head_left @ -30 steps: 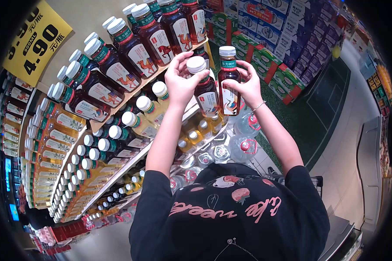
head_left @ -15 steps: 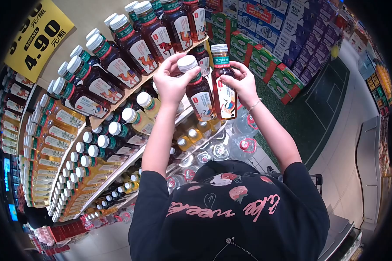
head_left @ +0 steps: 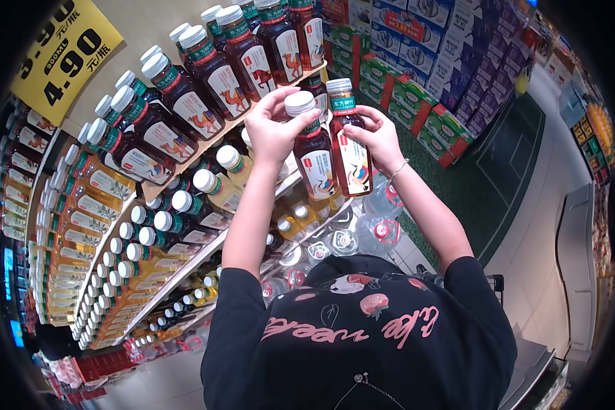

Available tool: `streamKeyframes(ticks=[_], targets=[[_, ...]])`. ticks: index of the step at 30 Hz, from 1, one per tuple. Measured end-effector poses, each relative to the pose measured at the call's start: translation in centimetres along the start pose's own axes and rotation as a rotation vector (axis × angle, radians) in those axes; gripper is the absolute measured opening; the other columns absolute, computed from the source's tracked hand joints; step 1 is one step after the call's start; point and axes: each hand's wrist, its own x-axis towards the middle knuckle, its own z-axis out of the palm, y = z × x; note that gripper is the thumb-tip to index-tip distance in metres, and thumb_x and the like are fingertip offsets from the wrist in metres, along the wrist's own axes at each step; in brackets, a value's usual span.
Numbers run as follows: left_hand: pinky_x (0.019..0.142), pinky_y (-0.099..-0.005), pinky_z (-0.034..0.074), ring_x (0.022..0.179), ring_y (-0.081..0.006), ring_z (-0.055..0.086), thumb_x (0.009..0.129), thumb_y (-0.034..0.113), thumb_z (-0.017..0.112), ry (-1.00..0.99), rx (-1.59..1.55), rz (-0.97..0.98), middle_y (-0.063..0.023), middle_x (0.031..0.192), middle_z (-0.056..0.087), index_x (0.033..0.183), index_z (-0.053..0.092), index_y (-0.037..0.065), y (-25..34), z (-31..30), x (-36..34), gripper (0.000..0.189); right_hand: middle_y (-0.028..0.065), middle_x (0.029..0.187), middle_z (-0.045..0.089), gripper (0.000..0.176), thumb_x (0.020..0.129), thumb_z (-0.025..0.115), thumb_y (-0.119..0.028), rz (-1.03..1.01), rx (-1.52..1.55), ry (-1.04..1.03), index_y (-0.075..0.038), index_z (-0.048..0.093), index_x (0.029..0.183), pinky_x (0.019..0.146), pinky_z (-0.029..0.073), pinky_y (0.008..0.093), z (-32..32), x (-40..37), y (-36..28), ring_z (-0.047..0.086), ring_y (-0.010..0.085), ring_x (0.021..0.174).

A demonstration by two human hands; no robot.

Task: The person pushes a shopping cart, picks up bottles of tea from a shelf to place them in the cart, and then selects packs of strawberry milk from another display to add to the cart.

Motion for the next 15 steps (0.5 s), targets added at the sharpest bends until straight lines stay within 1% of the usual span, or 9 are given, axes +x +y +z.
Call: streamKeyframes(ticks=[5, 9, 11, 13, 15], targets=[[0.074, -0.0261, 0.053, 0.083, -0.0132, 0.065, 0.065, 0.007, 0.081, -0.044, -0.017, 0.004, -0.0108, 0.091, 0.068, 0.103, 0.061, -0.003, -0.2, 0.2, 0.0, 0.044, 0.0106, 0.098, 0.066, 0.051, 0.071, 0.076, -0.002, -0.020, -0.006, -0.030, 0.002, 0.049, 0.115, 0.080, 0.052, 0.0274, 0.0, -0.6, -0.4, 0.064, 0.0127, 0.088], [0.074, -0.0265, 0.053, 0.082, -0.0129, 0.065, 0.065, 0.007, 0.081, -0.100, 0.003, -0.027, -0.0108, 0.091, 0.068, 0.102, 0.061, -0.003, 0.4, 0.8, -0.1, 0.043, 0.0110, 0.101, 0.065, 0.050, 0.070, 0.076, 0.000, -0.031, -0.031, 0.001, 0.002, 0.051, 0.113, 0.081, 0.052, 0.0279, -0.1, -1.9, -0.9, 0.063, 0.0129, 0.090], [0.074, -0.0264, 0.054, 0.082, -0.0128, 0.065, 0.064, 0.006, 0.081, -0.126, -0.009, -0.031, -0.0109, 0.092, 0.068, 0.102, 0.062, -0.003, 0.8, 1.4, -0.2, 0.043, 0.0105, 0.101, 0.065, 0.050, 0.070, 0.076, 0.000, -0.014, 0.010, 0.020, 0.002, 0.051, 0.113, 0.082, 0.052, 0.0279, -0.2, -2.8, -1.5, 0.063, 0.0126, 0.089], [0.073, -0.0262, 0.054, 0.081, -0.0125, 0.065, 0.064, 0.006, 0.081, -0.169, -0.035, -0.015, -0.0106, 0.090, 0.068, 0.102, 0.062, -0.003, 1.0, 2.0, -0.3, 0.043, 0.0112, 0.104, 0.064, 0.052, 0.071, 0.076, 0.000, -0.016, -0.018, 0.045, 0.003, 0.050, 0.116, 0.083, 0.051, 0.0281, -1.1, -3.3, -1.3, 0.062, 0.0139, 0.093], [0.070, -0.0246, 0.054, 0.078, -0.0116, 0.066, 0.063, 0.006, 0.082, -0.188, -0.052, 0.021, -0.0101, 0.088, 0.069, 0.100, 0.062, -0.003, 1.1, 2.7, -0.5, 0.042, 0.0120, 0.106, 0.063, 0.053, 0.072, 0.075, -0.001, -0.079, -0.042, 0.059, 0.004, 0.049, 0.118, 0.085, 0.051, 0.0287, -1.7, -4.0, -1.4, 0.062, 0.0150, 0.095]])
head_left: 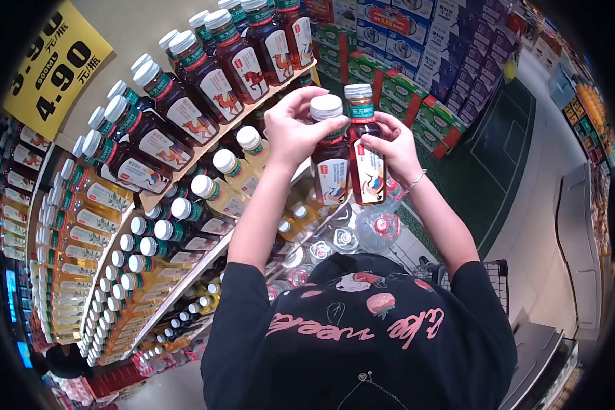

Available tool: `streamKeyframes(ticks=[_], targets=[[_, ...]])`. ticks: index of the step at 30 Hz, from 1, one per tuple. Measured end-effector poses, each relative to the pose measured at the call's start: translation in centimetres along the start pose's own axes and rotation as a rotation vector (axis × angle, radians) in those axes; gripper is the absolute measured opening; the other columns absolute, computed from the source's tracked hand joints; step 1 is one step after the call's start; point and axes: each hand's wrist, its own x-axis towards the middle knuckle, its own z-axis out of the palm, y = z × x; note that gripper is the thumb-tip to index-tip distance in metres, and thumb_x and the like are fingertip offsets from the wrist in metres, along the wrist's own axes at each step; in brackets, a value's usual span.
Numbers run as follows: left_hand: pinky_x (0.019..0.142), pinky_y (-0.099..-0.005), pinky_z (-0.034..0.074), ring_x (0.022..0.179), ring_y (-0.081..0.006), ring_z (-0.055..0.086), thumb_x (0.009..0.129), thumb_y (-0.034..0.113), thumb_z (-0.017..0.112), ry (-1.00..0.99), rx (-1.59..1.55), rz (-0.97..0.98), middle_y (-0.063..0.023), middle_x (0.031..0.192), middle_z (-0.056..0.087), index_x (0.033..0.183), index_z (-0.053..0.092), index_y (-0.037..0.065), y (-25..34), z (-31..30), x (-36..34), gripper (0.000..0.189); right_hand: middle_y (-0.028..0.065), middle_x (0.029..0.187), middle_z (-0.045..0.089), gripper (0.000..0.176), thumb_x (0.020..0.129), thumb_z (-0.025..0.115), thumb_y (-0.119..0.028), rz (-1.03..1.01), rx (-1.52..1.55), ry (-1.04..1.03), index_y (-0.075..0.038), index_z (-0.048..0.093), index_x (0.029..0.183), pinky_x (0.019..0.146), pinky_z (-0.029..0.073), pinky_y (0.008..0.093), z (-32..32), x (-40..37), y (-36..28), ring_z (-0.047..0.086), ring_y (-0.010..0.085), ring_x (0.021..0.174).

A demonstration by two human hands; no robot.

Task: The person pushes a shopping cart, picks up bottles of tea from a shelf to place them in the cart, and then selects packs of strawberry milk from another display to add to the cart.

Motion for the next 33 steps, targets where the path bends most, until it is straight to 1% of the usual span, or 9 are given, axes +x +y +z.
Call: streamKeyframes(ticks=[8, 9, 13, 19, 22, 23, 24, 27, 33], targets=[[0.067, -0.0253, 0.055, 0.076, -0.0103, 0.066, 0.061, 0.015, 0.084, -0.057, -0.016, 0.068, -0.0093, 0.086, 0.070, 0.095, 0.064, -0.001, 0.4, 1.4, -1.1, 0.043, 0.0129, 0.111, 0.061, 0.058, 0.071, 0.073, 0.002, -0.063, -0.053, 0.122, 0.006, 0.046, 0.122, 0.085, 0.051, 0.0300, -1.0, -2.5, -0.3, 0.061, 0.0163, 0.097], [0.074, -0.0255, 0.053, 0.081, -0.0108, 0.065, 0.063, 0.007, 0.082, -0.117, 0.027, 0.055, -0.0088, 0.089, 0.068, 0.100, 0.062, -0.002, 0.5, 1.6, -1.5, 0.044, 0.0131, 0.111, 0.061, 0.061, 0.070, 0.075, 0.000, -0.067, -0.099, 0.134, 0.006, 0.046, 0.123, 0.087, 0.050, 0.0310, -1.2, -3.2, -0.5, 0.060, 0.0172, 0.099], [0.069, -0.0239, 0.052, 0.077, -0.0103, 0.065, 0.060, 0.014, 0.084, -0.240, 0.127, 0.181, -0.0084, 0.088, 0.069, 0.100, 0.064, -0.001, 0.6, 4.2, -2.1, 0.048, 0.0123, 0.111, 0.060, 0.066, 0.066, 0.079, -0.001, -0.123, -0.151, 0.264, 0.005, 0.046, 0.122, 0.091, 0.048, 0.0322, -2.8, -6.9, -1.4, 0.058, 0.0172, 0.102], [0.072, -0.0266, 0.053, 0.080, -0.0143, 0.067, 0.061, 0.011, 0.083, -0.426, -0.175, 0.161, -0.0104, 0.087, 0.068, 0.098, 0.063, -0.002, -0.1, 12.3, -3.4, 0.045, 0.0098, 0.109, 0.058, 0.069, 0.064, 0.082, -0.005, -0.190, -0.308, 0.547, 0.004, 0.046, 0.122, 0.085, 0.051, 0.0274, -7.1, -14.2, -4.9, 0.059, 0.0136, 0.096], [0.072, -0.0261, 0.053, 0.080, -0.0142, 0.067, 0.060, 0.012, 0.083, -0.582, -0.194, 0.263, -0.0095, 0.088, 0.068, 0.099, 0.063, -0.002, -0.3, 17.6, -4.9, 0.045, 0.0087, 0.107, 0.056, 0.074, 0.061, 0.085, -0.010, -0.223, -0.438, 0.724, 0.004, 0.046, 0.123, 0.084, 0.052, 0.0276, -9.3, -19.5, -6.2, 0.058, 0.0132, 0.095], [0.072, -0.0262, 0.053, 0.080, -0.0146, 0.067, 0.060, 0.012, 0.083, -0.639, -0.240, 0.273, -0.0099, 0.088, 0.068, 0.098, 0.064, -0.002, -0.2, 19.4, -5.4, 0.045, 0.0061, 0.106, 0.054, 0.072, 0.061, 0.085, -0.011, -0.220, -0.477, 0.806, 0.005, 0.048, 0.120, 0.084, 0.051, 0.0274, -9.8, -21.3, -6.7, 0.057, 0.0129, 0.096], [0.079, -0.0263, 0.051, 0.086, -0.0140, 0.065, 0.062, 0.005, 0.082, -0.724, -0.245, 0.279, -0.0099, 0.093, 0.067, 0.104, 0.061, -0.005, 0.4, 20.9, -6.1, 0.048, 0.0039, 0.105, 0.051, 0.067, 0.060, 0.084, -0.014, -0.272, -0.604, 0.834, 0.004, 0.051, 0.116, 0.083, 0.050, 0.0269, -10.5, -23.2, -7.3, 0.056, 0.0129, 0.099], [0.075, -0.0273, 0.053, 0.081, -0.0156, 0.067, 0.061, 0.011, 0.083, -0.802, -0.366, 0.340, -0.0103, 0.088, 0.068, 0.099, 0.063, -0.002, 1.1, 26.0, -8.6, 0.046, 0.0035, 0.106, 0.049, 0.061, 0.059, 0.083, -0.017, -0.275, -0.795, 1.063, 0.000, 0.054, 0.110, 0.083, 0.049, 0.0279, -11.0, -29.3, -9.2, 0.054, 0.0146, 0.101], [0.080, -0.0273, 0.052, 0.088, -0.0136, 0.066, 0.061, 0.011, 0.084, -1.155, -0.392, 0.302, -0.0080, 0.094, 0.068, 0.102, 0.062, 0.001, 2.6, 34.3, -15.3, 0.047, 0.0071, 0.103, 0.051, 0.064, 0.055, 0.084, -0.022, -0.097, -1.002, 1.431, -0.003, 0.055, 0.108, 0.077, 0.050, 0.0314, -14.1, -40.6, -8.1, 0.056, 0.0206, 0.095]])
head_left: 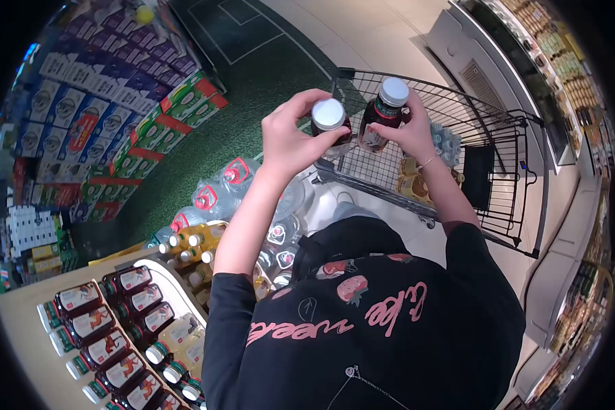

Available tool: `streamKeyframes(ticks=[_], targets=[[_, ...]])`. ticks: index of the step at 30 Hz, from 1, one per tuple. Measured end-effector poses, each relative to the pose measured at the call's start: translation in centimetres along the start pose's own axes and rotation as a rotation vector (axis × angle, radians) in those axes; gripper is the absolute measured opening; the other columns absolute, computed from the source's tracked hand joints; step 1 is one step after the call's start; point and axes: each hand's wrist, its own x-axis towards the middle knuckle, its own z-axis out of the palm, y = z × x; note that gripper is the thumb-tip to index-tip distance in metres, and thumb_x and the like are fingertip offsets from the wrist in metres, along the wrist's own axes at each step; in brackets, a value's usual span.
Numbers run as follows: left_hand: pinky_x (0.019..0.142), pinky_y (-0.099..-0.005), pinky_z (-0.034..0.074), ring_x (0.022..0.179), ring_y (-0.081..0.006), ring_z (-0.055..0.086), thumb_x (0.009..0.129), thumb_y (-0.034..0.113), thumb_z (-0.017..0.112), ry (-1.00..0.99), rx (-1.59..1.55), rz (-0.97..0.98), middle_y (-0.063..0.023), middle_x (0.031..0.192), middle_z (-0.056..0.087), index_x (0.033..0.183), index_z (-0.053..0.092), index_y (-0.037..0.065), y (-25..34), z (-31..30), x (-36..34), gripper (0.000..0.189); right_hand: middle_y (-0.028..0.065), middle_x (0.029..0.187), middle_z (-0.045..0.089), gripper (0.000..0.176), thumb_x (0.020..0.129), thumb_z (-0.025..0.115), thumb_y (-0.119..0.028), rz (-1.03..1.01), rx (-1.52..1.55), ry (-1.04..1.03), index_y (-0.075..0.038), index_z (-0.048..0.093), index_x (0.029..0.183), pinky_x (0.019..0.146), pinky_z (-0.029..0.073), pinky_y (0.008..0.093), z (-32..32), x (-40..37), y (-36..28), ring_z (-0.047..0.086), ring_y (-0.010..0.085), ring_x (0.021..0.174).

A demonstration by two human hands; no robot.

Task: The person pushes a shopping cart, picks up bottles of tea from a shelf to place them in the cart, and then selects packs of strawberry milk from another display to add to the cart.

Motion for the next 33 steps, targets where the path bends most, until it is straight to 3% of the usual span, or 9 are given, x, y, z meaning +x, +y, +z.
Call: streamKeyframes(ticks=[7, 9, 13, 21, 23, 26, 29, 30, 33], targets=[[0.071, -0.0384, 0.052, 0.080, -0.0317, 0.064, 0.058, 0.023, 0.080, -0.518, 0.166, -0.022, -0.0148, 0.087, 0.066, 0.102, 0.063, 0.010, -6.7, 16.0, -0.4, 0.050, 0.0104, 0.092, 0.056, 0.054, 0.053, 0.083, -0.022, 0.226, -0.258, -0.004, -0.004, 0.058, 0.097, 0.077, 0.047, 0.0360, -4.4, -5.7, 15.5, 0.056, 0.0267, 0.088], [0.072, -0.0418, 0.051, 0.078, -0.0337, 0.064, 0.059, 0.024, 0.079, -0.613, 0.213, -0.010, -0.0149, 0.082, 0.065, 0.101, 0.062, 0.011, -10.1, 20.5, -2.6, 0.047, 0.0121, 0.093, 0.057, 0.052, 0.053, 0.083, -0.020, 0.085, -0.350, -0.034, -0.006, 0.059, 0.097, 0.079, 0.046, 0.0377, -5.0, -8.6, 20.4, 0.056, 0.0313, 0.088], [0.072, -0.0439, 0.052, 0.080, -0.0347, 0.063, 0.068, 0.021, 0.070, -0.964, 0.335, -0.152, -0.0157, 0.084, 0.065, 0.089, 0.062, 0.008, -15.1, 27.0, -6.2, 0.026, 0.0111, 0.094, 0.063, 0.043, 0.056, 0.080, -0.015, 0.486, -0.404, -0.198, -0.009, 0.061, 0.094, 0.079, 0.049, 0.0382, -4.3, -13.1, 26.7, 0.061, 0.0315, 0.088], [0.073, -0.0435, 0.051, 0.084, -0.0334, 0.064, 0.074, 0.008, 0.062, -1.227, 0.335, -0.167, -0.0150, 0.087, 0.065, 0.086, 0.060, 0.005, -19.1, 33.7, -12.1, 0.013, 0.0142, 0.090, 0.065, 0.038, 0.063, 0.074, -0.016, 0.584, -0.481, -0.475, -0.012, 0.063, 0.099, 0.076, 0.051, 0.0407, -3.9, -16.2, 29.3, 0.063, 0.0334, 0.086], [0.073, -0.0422, 0.051, 0.085, -0.0312, 0.064, 0.073, 0.008, 0.063, -1.242, 0.348, -0.116, -0.0155, 0.090, 0.064, 0.090, 0.058, 0.004, -20.0, 34.9, -13.0, 0.018, 0.0146, 0.088, 0.066, 0.038, 0.065, 0.072, -0.016, 0.517, -0.532, -0.519, -0.013, 0.063, 0.101, 0.074, 0.051, 0.0411, -3.9, -16.8, 30.7, 0.063, 0.0337, 0.084], [0.075, -0.0419, 0.052, 0.089, -0.0320, 0.063, 0.077, 0.004, 0.056, -1.407, 0.353, 0.155, -0.0136, 0.096, 0.062, 0.099, 0.053, 0.004, -18.7, 35.5, -13.3, 0.023, 0.0143, 0.086, 0.066, 0.049, 0.065, 0.069, -0.018, 0.702, -0.610, -0.584, -0.022, 0.061, 0.114, 0.072, 0.052, 0.0419, -4.6, -17.6, 30.0, 0.064, 0.0328, 0.081], [0.076, -0.0442, 0.052, 0.093, -0.0341, 0.061, 0.078, 0.003, 0.053, -1.402, 0.295, 0.159, -0.0139, 0.101, 0.060, 0.102, 0.050, 0.004, -18.6, 35.8, -14.3, 0.024, 0.0146, 0.086, 0.066, 0.048, 0.064, 0.070, -0.021, 0.644, -0.651, -0.667, -0.017, 0.060, 0.111, 0.071, 0.052, 0.0426, -5.3, -17.7, 30.1, 0.065, 0.0321, 0.079], [0.073, -0.0441, 0.053, 0.092, -0.0341, 0.062, 0.086, 0.013, 0.047, -1.318, 0.268, 0.196, -0.0182, 0.104, 0.059, 0.111, 0.049, 0.006, -18.6, 35.5, -14.6, 0.025, 0.0146, 0.086, 0.066, 0.048, 0.064, 0.070, -0.021, 0.644, -0.648, -0.672, -0.017, 0.060, 0.111, 0.071, 0.052, 0.0426, -5.5, -18.1, 30.5, 0.065, 0.0321, 0.079], [0.080, -0.0455, 0.051, 0.099, -0.0355, 0.059, 0.075, 0.005, 0.057, -1.363, 0.316, -0.062, -0.0182, 0.115, 0.053, 0.114, 0.046, 0.003, -18.1, 35.3, -15.3, 0.041, 0.0147, 0.085, 0.067, 0.044, 0.063, 0.071, -0.022, 0.546, -0.764, -0.794, -0.012, 0.059, 0.104, 0.070, 0.053, 0.0427, -5.5, -18.8, 30.9, 0.065, 0.0318, 0.077]])
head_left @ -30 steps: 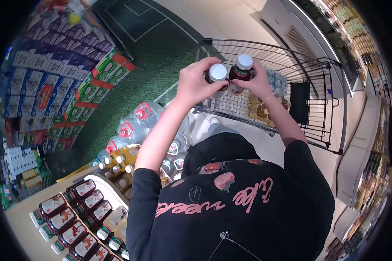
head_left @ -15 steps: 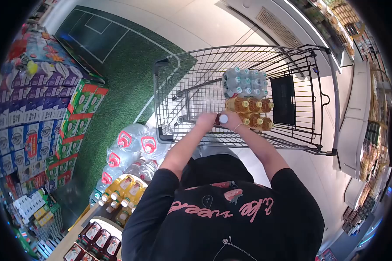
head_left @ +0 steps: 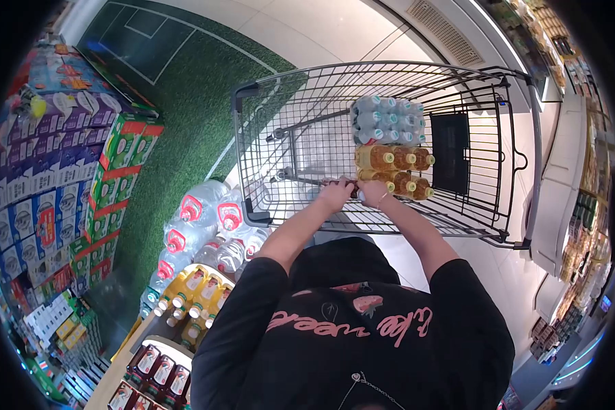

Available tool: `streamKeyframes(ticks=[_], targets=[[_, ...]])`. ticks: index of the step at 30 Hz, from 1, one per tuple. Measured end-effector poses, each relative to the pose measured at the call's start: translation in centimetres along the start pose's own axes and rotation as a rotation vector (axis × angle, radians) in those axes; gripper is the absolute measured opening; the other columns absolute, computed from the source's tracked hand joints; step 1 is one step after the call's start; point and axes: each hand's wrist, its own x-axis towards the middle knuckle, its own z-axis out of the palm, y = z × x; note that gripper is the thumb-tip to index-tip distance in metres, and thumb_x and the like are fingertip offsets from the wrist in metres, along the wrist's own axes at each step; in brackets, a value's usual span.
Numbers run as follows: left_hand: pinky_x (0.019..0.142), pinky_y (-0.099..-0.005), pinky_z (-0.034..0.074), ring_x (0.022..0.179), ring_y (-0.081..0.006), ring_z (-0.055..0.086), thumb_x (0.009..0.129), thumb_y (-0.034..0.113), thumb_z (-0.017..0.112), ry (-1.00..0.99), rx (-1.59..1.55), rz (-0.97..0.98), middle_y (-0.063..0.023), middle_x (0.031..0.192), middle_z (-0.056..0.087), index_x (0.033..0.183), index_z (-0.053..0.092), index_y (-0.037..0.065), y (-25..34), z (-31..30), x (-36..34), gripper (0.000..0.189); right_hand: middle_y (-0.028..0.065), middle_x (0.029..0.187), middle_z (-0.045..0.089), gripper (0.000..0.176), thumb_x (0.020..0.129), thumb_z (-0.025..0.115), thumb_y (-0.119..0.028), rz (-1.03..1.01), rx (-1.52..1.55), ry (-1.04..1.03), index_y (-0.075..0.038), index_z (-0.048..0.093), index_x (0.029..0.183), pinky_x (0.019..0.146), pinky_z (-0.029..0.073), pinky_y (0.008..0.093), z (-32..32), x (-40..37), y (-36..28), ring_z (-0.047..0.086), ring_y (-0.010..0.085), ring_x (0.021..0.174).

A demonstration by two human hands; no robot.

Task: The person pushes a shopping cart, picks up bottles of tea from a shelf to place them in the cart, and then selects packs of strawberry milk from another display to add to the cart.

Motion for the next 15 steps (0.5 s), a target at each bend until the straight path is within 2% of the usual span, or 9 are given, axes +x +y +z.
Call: streamKeyframes(ticks=[1, 5, 7, 9, 11, 12, 13, 14, 15], targets=[[0.083, -0.0454, 0.050, 0.104, -0.0363, 0.057, 0.073, 0.007, 0.059, -0.080, -0.094, -0.048, -0.0197, 0.119, 0.050, 0.123, 0.043, 0.006, -0.1, -0.1, 0.0, 0.052, 0.0149, 0.085, 0.067, 0.042, 0.063, 0.071, -0.022, -0.027, -0.038, -0.068, -0.010, 0.058, 0.102, 0.069, 0.053, 0.0429, -0.2, -0.2, 0.0, 0.066, 0.0320, 0.077], [0.087, -0.0457, 0.049, 0.108, -0.0369, 0.054, 0.073, 0.012, 0.063, -0.094, -0.121, -0.046, -0.0208, 0.123, 0.047, 0.127, 0.040, 0.010, -0.5, 0.1, -0.4, 0.058, 0.0161, 0.085, 0.066, 0.045, 0.063, 0.071, -0.021, -0.037, -0.112, -0.213, -0.007, 0.055, 0.103, 0.068, 0.053, 0.0435, 0.5, -0.6, -0.6, 0.066, 0.0327, 0.077], [0.090, -0.0468, 0.046, 0.113, -0.0380, 0.051, 0.072, 0.019, 0.067, -0.170, -0.189, -0.139, -0.0220, 0.125, 0.044, 0.130, 0.038, 0.013, 0.1, -0.1, -0.4, 0.066, 0.0173, 0.087, 0.066, 0.046, 0.063, 0.071, -0.020, -0.061, -0.105, -0.230, -0.006, 0.054, 0.104, 0.070, 0.053, 0.0434, -0.5, -0.9, -0.9, 0.065, 0.0335, 0.079], [0.093, -0.0474, 0.045, 0.114, -0.0389, 0.049, 0.071, 0.021, 0.067, -0.161, -0.230, -0.156, -0.0228, 0.127, 0.042, 0.131, 0.037, 0.012, 0.8, 0.1, -0.8, 0.067, 0.0185, 0.088, 0.066, 0.048, 0.063, 0.071, -0.019, -0.095, -0.107, -0.247, -0.005, 0.053, 0.105, 0.073, 0.053, 0.0434, -1.1, -1.1, -1.4, 0.065, 0.0344, 0.082], [0.098, -0.0479, 0.040, 0.117, -0.0413, 0.046, 0.071, 0.025, 0.068, -0.164, -0.247, -0.157, -0.0246, 0.131, 0.038, 0.132, 0.037, 0.011, 1.1, -0.1, -0.7, 0.070, 0.0201, 0.094, 0.065, 0.053, 0.063, 0.070, -0.019, -0.029, -0.109, -0.349, -0.004, 0.051, 0.110, 0.078, 0.052, 0.0419, -1.2, -0.6, -1.8, 0.064, 0.0342, 0.089], [0.101, -0.0470, 0.038, 0.120, -0.0426, 0.043, 0.071, 0.024, 0.068, -0.210, -0.266, -0.130, -0.0256, 0.135, 0.033, 0.133, 0.036, 0.009, 1.8, -2.4, -1.9, 0.071, 0.0204, 0.097, 0.065, 0.057, 0.063, 0.070, -0.020, -0.034, -0.115, -0.429, -0.004, 0.050, 0.114, 0.081, 0.051, 0.0412, -0.2, 0.4, -1.0, 0.063, 0.0337, 0.092], [0.096, -0.0445, 0.043, 0.112, -0.0408, 0.051, 0.070, 0.025, 0.067, -0.081, -0.217, -0.105, -0.0267, 0.123, 0.048, 0.124, 0.048, 0.008, 1.6, -1.3, -1.8, 0.060, 0.0207, 0.100, 0.064, 0.061, 0.063, 0.069, -0.021, -0.055, -0.135, -0.513, -0.004, 0.049, 0.118, 0.083, 0.050, 0.0404, 0.7, 1.5, -0.3, 0.062, 0.0331, 0.096], [0.088, -0.0431, 0.048, 0.097, -0.0359, 0.061, 0.069, 0.026, 0.066, -0.115, -0.139, -0.014, -0.0208, 0.101, 0.064, 0.105, 0.064, 0.008, 0.9, 0.2, -0.3, 0.040, 0.0169, 0.098, 0.066, 0.042, 0.062, 0.069, -0.020, -0.064, -0.141, -0.485, -0.003, 0.064, 0.100, 0.080, 0.052, 0.0404, -0.9, 1.3, -1.6, 0.064, 0.0314, 0.089], [0.078, -0.0429, 0.050, 0.083, -0.0312, 0.065, 0.068, 0.027, 0.065, 0.072, -0.355, 0.037, -0.0139, 0.084, 0.068, 0.087, 0.070, 0.010, 0.5, 1.4, -0.6, 0.026, 0.0128, 0.099, 0.067, 0.040, 0.061, 0.071, -0.025, -0.062, -0.163, -0.446, -0.004, 0.067, 0.095, 0.081, 0.052, 0.0393, -0.3, 1.8, -1.3, 0.065, 0.0290, 0.092]])
